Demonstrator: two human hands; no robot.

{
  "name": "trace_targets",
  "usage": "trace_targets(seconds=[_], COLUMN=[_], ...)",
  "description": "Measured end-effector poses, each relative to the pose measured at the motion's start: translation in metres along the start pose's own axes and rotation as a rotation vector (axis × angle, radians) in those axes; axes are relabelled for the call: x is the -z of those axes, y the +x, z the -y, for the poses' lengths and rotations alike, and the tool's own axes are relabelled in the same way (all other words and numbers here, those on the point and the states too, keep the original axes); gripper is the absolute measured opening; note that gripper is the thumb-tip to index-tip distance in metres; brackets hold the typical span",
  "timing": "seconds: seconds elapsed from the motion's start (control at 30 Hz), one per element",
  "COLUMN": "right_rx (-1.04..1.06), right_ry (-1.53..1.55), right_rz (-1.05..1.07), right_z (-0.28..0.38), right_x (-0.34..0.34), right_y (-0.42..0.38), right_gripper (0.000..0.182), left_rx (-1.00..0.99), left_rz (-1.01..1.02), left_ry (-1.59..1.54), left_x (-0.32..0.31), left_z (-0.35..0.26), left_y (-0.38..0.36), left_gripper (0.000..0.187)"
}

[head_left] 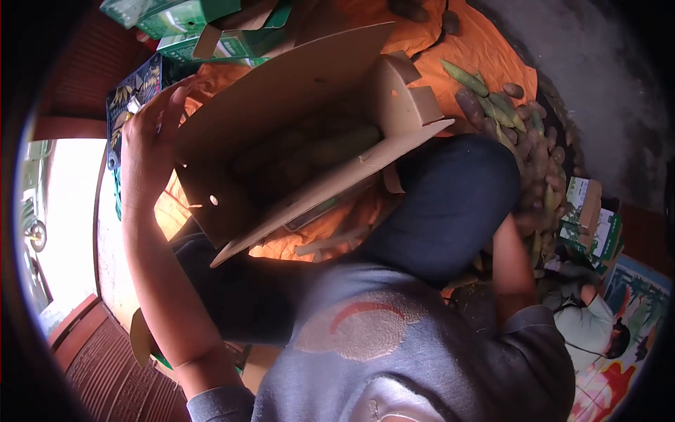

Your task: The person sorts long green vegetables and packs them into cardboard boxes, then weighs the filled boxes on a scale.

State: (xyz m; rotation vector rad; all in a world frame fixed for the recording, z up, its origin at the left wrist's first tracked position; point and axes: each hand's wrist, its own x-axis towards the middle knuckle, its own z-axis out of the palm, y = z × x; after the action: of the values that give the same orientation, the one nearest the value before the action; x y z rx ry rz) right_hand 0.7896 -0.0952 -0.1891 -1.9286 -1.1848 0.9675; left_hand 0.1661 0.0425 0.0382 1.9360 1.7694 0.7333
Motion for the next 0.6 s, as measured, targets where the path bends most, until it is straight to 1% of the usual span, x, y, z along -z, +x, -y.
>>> trace_targets(seconds=[0.03,0.07,0.13,0.2,0.27,0.37,0.43,0.5,0.57,0.6], right_rx=[-0.087,-0.158,-0.243,-0.287,-0.295,-0.248,-0.154,-0.025,0.011,0.02], right_ry=[-0.167,-0.304,-0.485,-0.602,-0.692,-0.802,-0.894,-0.987,-0.901,-0.808], right_rz=[-0.017,-0.015,0.011,0.04,0.046,0.007,-0.056,-0.166,-0.25,-0.284], right_z=[-0.017,-0.033,-0.058,-0.07,-0.077,-0.083,-0.091,-0.097,-0.102,-0.101], right_x=[-0.011,-0.019,-0.037,-0.051,-0.061,-0.066,-0.064,-0.056,-0.04,-0.032], right_y=[-0.013,-0.024,-0.042,-0.053,-0.056,-0.051,-0.043,-0.03,-0.008,0.002], right_gripper=[0.023,0.022,0.021,0.02,0.019,0.019,0.019,0.019,0.02,0.02], left_rx=[-0.013,0.006,-0.084,-0.053,-0.018,0.005,0.023,0.049,0.098,0.125], left_rz=[0.006,0.022,0.007,0.041,0.043,-0.008,-0.044,-0.086,-0.14,-0.169], left_ry=[0.135,0.066,0.007,-0.083,-0.144,-0.232,-0.224,-0.213,-0.257,-0.275], left_x=[0.002,0.002,0.002,0.004,0.006,0.009,0.01,0.009,0.007,0.007], left_z=[0.007,0.015,0.018,0.038,0.044,0.056,0.057,0.058,0.06,0.06], left_y=[0.005,0.008,0.011,0.017,0.021,0.022,0.024,0.024,0.025,0.026], left_gripper=[0.03,0.031,0.034,0.039,0.043,0.048,0.049,0.05,0.05,0.051])
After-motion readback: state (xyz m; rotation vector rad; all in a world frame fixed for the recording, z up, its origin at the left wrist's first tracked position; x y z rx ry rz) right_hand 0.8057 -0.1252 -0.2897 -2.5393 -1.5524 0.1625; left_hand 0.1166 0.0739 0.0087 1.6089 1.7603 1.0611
